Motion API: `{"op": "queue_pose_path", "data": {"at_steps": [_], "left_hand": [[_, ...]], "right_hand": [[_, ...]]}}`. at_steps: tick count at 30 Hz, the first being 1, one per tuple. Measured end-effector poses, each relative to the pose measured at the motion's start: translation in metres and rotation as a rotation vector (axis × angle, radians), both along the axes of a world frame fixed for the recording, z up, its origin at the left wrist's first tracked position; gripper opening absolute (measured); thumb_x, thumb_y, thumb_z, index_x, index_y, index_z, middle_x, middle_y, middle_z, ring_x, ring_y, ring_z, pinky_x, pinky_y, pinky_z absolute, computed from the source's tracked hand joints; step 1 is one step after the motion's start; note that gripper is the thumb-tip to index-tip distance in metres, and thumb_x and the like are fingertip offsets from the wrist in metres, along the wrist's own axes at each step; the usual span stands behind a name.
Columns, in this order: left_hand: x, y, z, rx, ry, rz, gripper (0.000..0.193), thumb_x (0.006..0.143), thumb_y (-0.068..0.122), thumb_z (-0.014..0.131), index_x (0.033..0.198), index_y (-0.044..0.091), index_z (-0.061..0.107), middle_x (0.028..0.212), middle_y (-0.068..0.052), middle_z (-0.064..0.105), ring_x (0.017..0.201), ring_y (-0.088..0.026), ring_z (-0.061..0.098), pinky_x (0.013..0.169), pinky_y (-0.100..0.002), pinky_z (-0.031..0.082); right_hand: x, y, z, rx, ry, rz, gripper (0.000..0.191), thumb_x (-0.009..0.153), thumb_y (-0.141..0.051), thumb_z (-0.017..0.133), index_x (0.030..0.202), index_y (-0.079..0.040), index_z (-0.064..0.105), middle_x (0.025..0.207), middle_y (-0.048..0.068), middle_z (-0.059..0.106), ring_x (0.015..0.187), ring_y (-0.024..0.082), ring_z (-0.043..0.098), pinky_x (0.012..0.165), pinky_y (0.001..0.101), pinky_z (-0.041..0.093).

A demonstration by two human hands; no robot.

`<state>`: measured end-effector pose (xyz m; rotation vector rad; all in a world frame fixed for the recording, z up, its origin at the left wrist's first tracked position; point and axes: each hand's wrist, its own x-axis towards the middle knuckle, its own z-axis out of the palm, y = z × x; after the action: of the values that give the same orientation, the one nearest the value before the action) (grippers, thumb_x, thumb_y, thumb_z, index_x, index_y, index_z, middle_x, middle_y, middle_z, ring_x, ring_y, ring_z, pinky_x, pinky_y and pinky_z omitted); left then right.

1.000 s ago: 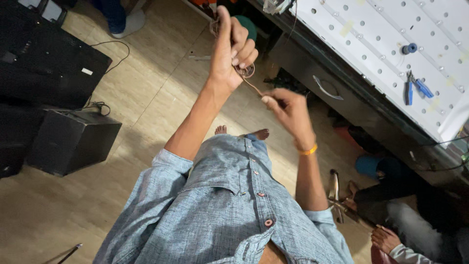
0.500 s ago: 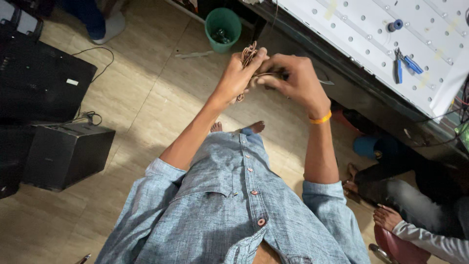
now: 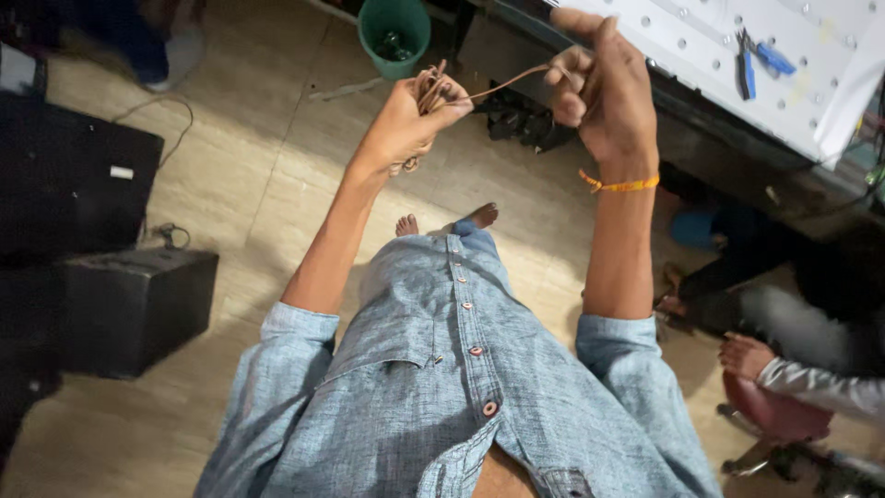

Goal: The person unwinds a length of wire from a coiled bundle, cuts it with pliers, and solders the wire onto an LED light panel on the workbench. They route the wire across the panel, strip and position the ends, and continue soldering connections along the panel.

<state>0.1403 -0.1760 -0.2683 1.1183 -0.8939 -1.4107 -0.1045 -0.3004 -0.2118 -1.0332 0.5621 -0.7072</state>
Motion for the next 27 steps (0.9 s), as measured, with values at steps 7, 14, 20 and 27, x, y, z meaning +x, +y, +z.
{"op": "queue_pose_path", "data": {"at_steps": [7,14,20,27], "left_hand": [[-0.002,-0.01,-0.02,-0.119,-0.317,-0.012,0.014,0.1,0.012,0.068,0.108,0.001,0.073,0.078,0.006,0.061,0.064,-0.003,0.047,0.053,-0.026,0.039],[-0.029,-0.031,-0.039,-0.412,-0.606,-0.121,0.024,0.082,0.005,0.071,0.103,-0.005,0.064,0.082,-0.002,0.066,0.075,-0.012,0.064,0.065,-0.032,0.052],[-0.021,-0.005,-0.032,0.267,0.027,-0.592,0.014,0.089,0.008,0.067,0.102,0.006,0.063,0.059,0.002,0.049,0.042,-0.005,0.04,0.035,-0.027,0.027],[-0.026,0.001,-0.038,0.352,0.105,-0.806,0.049,0.087,0.013,0.083,0.121,0.004,0.05,0.059,0.006,0.04,0.043,-0.002,0.035,0.036,-0.025,0.023]], "right_hand": [[-0.014,0.015,0.017,-1.463,1.16,-0.34,0.04,0.108,-0.038,0.078,0.137,-0.014,0.065,0.116,0.01,0.07,0.1,0.029,0.064,0.084,0.0461,0.048],[0.023,0.065,0.0,-1.21,0.633,0.136,0.078,0.078,-0.003,0.085,0.15,-0.011,0.057,0.154,0.02,0.049,0.139,0.038,0.05,0.113,0.0464,0.044],[0.012,0.094,-0.028,-1.335,0.675,0.037,0.063,0.081,0.003,0.082,0.139,-0.014,0.066,0.131,0.013,0.062,0.115,0.032,0.062,0.093,0.0403,0.056],[-0.001,0.11,-0.039,-1.057,0.607,0.075,0.04,0.086,0.009,0.075,0.122,-0.008,0.074,0.103,0.011,0.07,0.088,0.023,0.072,0.077,0.0309,0.058]]}}
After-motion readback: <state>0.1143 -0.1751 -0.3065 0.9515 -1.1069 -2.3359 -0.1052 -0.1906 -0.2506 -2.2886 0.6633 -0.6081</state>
